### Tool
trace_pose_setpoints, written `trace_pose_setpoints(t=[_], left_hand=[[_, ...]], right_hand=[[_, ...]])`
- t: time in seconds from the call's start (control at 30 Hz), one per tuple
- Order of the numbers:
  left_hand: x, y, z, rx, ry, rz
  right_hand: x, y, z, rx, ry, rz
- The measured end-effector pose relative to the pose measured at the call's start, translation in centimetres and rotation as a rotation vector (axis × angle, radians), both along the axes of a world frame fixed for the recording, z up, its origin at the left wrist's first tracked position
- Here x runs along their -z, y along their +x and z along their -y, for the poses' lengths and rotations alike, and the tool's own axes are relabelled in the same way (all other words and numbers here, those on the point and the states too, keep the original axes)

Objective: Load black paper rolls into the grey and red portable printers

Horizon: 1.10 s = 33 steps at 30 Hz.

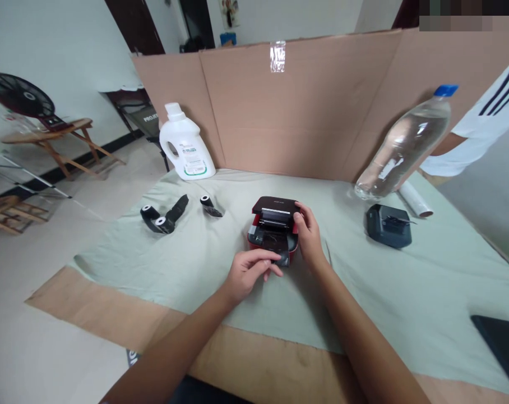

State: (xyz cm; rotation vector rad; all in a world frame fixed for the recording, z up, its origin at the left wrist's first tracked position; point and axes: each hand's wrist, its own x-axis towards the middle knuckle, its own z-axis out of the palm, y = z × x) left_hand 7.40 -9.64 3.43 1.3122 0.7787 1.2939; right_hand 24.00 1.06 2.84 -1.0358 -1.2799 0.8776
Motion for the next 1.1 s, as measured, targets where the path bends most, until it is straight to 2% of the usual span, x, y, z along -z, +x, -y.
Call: trace_pose_setpoints(t=[0.17, 0.4, 0.6, 0.63, 0.7, 0.8, 0.83, 0.9, 0.97, 1.03, 1.1], left_hand=[[0.3, -0.6, 0.3, -0.04, 0.013, -0.001], [0.1, -1.5, 0.4, -0.077, 0.012, -0.077], [0.6, -2.9, 0.3, -0.004, 0.074, -0.136], [0.6, -3.6, -0.1, -0.034, 0.097, -0.156], [0.2, -5.6, -1.4, -0.218, 0.139, -0.225], [-0.9, -10.1, -5.0, -0.686, 0.158, -0.498], [-1.4, -11.8, -6.5, -0.764, 0.151, -0.685], [-2.1, -14.9, -9.4, -0.762, 0.096, -1.157], [-2.7, -17.3, -11.8, -0.624, 0.0, -1.532], [-3.0, -18.7, -13.2, -0.461, -0.082, -1.713], [-3.4, -19.4, -13.6, -0.379, -0.11, -1.741]], right_hand=[[0.0, 0.0, 0.1, -0.033, -0.003, -0.023], [2.3, 0.0, 0.2, -0.087, -0.022, -0.102], [3.4, -0.3, 0.3, -0.092, -0.084, -0.124], [3.3, -0.3, 0.3, -0.103, -0.094, -0.124], [3.0, -0.2, 0.3, -0.11, -0.107, -0.122], [2.5, -0.2, 0.6, -0.083, -0.088, -0.113], [2.4, -0.3, 0.6, -0.077, -0.078, -0.112], [2.4, -0.4, 0.7, -0.069, -0.062, -0.122], [2.6, -0.5, 0.7, -0.066, -0.05, -0.124], [2.9, -0.5, 0.5, -0.061, -0.033, -0.112], [3.2, -0.4, 0.3, -0.07, -0.011, -0.102]])
